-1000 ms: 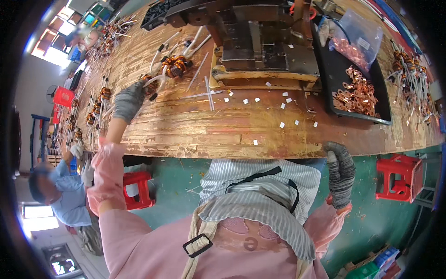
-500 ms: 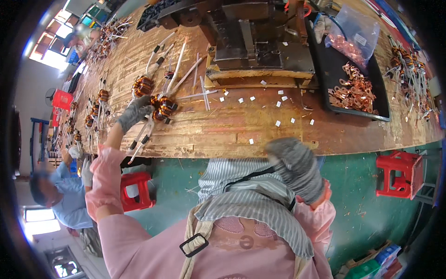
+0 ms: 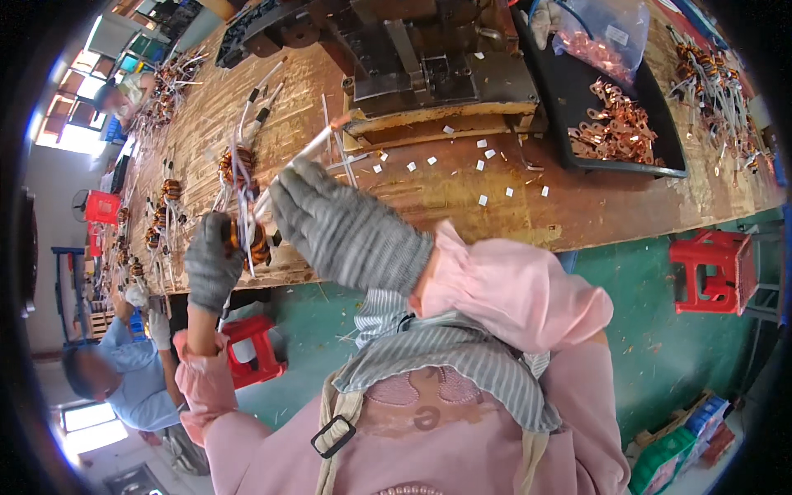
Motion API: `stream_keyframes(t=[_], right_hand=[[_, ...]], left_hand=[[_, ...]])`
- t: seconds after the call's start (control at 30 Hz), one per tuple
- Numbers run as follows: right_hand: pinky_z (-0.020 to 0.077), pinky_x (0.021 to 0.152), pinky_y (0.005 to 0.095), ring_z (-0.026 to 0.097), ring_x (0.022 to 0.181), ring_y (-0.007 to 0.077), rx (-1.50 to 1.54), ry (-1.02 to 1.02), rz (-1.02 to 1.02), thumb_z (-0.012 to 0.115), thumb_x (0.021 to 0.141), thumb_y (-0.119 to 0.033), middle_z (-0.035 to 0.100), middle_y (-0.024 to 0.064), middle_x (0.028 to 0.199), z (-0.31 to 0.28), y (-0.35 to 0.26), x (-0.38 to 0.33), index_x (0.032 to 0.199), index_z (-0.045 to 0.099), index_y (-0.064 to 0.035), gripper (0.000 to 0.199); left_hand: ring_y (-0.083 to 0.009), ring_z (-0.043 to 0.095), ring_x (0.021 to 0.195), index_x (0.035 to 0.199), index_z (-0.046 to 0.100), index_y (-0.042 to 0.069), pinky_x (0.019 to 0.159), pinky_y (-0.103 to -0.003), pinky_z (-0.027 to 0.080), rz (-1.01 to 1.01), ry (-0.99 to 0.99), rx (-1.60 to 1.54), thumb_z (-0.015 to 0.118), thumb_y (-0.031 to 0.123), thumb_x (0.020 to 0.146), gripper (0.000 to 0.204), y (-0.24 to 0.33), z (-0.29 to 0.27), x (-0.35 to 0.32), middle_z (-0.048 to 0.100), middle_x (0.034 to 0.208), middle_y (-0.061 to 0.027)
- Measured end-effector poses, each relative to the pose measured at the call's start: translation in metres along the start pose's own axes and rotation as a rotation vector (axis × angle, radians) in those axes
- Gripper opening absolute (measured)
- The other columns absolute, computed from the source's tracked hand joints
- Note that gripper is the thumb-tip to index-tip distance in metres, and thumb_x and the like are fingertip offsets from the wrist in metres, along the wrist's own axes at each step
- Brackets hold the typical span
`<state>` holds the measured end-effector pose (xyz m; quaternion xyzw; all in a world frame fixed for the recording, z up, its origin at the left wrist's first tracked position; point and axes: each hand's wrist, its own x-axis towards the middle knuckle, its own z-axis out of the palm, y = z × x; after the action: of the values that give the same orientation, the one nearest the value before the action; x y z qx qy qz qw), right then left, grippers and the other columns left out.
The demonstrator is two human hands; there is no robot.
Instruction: The person strips the insulation from white electrical wires using pliers and then uses a press machine to attach copper terminals to the wire ends. The person handles the wires and tools with gloved hands, repeatedly performing the stripping and crimping actions.
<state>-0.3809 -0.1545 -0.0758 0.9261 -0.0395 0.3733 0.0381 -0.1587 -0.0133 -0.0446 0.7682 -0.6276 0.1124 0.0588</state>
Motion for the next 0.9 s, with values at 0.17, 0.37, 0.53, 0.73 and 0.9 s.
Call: stream_keyframes(t=[0.17, 0.37, 0.53, 0.73, 0.9], right_hand=[[0.0385, 0.094, 0.0436, 0.057, 0.097, 0.0295, -0.014, -0.312, -0.031, 0.048, 0.081, -0.027, 0.058, 0.0162, 0.102, -0.019, 0.021, -0.010, 0.111, 0.053, -0.0049, 0.038], [0.0490, 0.059, 0.0384, 0.061, 0.069, 0.0294, 0.509, -0.709, 0.348, 0.045, 0.086, -0.026, 0.061, 0.0146, 0.095, -0.019, 0.019, -0.077, 0.116, 0.050, -0.0106, 0.034], [0.0463, 0.059, 0.0444, 0.058, 0.066, 0.0367, 0.581, -0.307, 0.549, 0.043, 0.087, -0.031, 0.061, 0.0155, 0.076, 0.001, 0.026, -0.112, 0.096, 0.054, -0.0098, 0.026], [0.0453, 0.050, 0.0420, 0.059, 0.061, 0.0310, 0.389, -0.470, 0.538, 0.046, 0.085, -0.026, 0.059, 0.0132, 0.070, -0.013, 0.013, -0.104, 0.097, 0.054, -0.0096, 0.022], [0.0475, 0.054, 0.0385, 0.061, 0.068, 0.0265, 0.372, -0.578, 0.513, 0.045, 0.087, -0.028, 0.061, 0.0109, 0.082, -0.022, 0.021, -0.103, 0.108, 0.055, -0.0094, 0.029]], left_hand=[[-0.0329, 0.056, 0.079, 0.105, 0.044, 0.007, 0.061, -0.040, 0.047, 0.298, 0.101, 0.015, 0.064, 0.006, 0.057, 0.053, 0.009, -0.015, -0.033, 0.054, 0.095, -0.0143], [-0.0339, 0.055, 0.087, 0.103, 0.049, 0.003, 0.071, -0.043, 0.047, 0.658, 0.122, 0.144, 0.063, 0.006, 0.062, 0.043, 0.021, 0.014, -0.003, 0.053, 0.098, -0.0149], [-0.0335, 0.052, 0.096, 0.105, 0.051, 0.004, 0.083, -0.042, 0.042, 0.468, -0.146, -0.309, 0.067, 0.012, 0.060, 0.048, 0.059, 0.027, 0.041, 0.053, 0.100, -0.0164], [-0.0336, 0.055, 0.089, 0.099, 0.057, 0.007, 0.079, -0.038, 0.045, 0.724, -0.228, -0.164, 0.070, 0.023, 0.060, 0.044, 0.097, 0.033, 0.064, 0.058, 0.094, -0.0145], [-0.0295, 0.056, 0.070, 0.091, 0.060, 0.009, 0.060, -0.039, 0.045, 0.743, -0.298, -0.109, 0.066, 0.023, 0.065, 0.031, 0.099, 0.028, 0.055, 0.057, 0.078, -0.0095]])
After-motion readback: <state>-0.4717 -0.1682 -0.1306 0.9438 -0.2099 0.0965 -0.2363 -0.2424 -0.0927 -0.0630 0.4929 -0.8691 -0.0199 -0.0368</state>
